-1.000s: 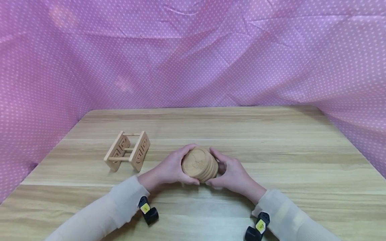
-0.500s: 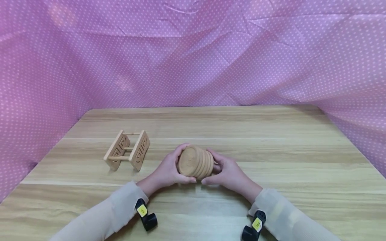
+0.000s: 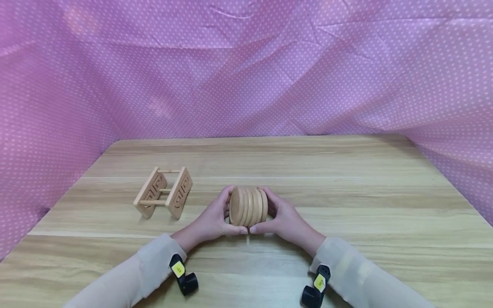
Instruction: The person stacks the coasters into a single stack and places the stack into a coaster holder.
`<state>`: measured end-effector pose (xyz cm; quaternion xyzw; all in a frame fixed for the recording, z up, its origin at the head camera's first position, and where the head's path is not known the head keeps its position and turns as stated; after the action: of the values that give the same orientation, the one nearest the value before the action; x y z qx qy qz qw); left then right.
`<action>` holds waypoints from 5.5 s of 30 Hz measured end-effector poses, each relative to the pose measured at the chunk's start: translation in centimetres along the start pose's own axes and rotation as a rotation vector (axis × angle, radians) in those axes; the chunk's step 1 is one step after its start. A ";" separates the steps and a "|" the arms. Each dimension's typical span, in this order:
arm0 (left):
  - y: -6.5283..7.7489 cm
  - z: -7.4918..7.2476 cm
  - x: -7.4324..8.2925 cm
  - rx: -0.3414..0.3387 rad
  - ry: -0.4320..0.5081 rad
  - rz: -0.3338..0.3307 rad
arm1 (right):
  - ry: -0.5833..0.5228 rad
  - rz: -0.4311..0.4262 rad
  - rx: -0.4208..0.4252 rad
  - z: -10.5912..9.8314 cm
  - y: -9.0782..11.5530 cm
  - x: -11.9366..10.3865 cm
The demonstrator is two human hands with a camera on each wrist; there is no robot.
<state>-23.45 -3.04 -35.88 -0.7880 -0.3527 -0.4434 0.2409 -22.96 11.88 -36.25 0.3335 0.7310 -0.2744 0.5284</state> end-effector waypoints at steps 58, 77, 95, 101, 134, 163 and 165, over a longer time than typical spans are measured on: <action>4.4 -9.3 4.8 0.000 -0.308 -0.128 | 0.004 -0.174 0.104 3.8 -5.6 -9.3; 7.3 -15.3 3.0 0.069 -0.334 -0.154 | 0.018 -0.277 0.087 6.9 -11.3 -11.6; 8.3 -17.9 1.8 0.055 -0.334 -0.159 | -0.016 -0.276 0.115 8.7 -13.9 -11.0; 8.7 -18.6 1.8 0.055 -0.330 -0.151 | -0.016 -0.291 0.118 9.3 -14.8 -10.9; 8.9 -18.9 -3.1 0.000 -0.151 -0.193 | 0.139 -0.162 0.134 11.1 -16.5 -8.8; 10.0 -19.0 -4.2 -0.010 -0.161 -0.215 | -0.022 -0.021 0.038 10.1 -15.0 -7.5; 10.1 -18.9 -2.9 0.039 -0.224 -0.199 | -0.005 -0.008 -0.005 9.3 -14.0 -8.1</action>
<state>-26.70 -23.53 -29.86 -0.7889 -0.4623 -0.3674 0.1701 -26.60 -5.57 -30.55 0.3283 0.7317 -0.2755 0.5300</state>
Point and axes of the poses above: each hand's wrist, its own y-axis away from the middle knuckle, its own z-axis out of the palm, x = y × z, the point moved 7 cm from there along -y, towards the middle knuckle, and after that the axes turned 11 degrees about -x, right-handed, at the moved point
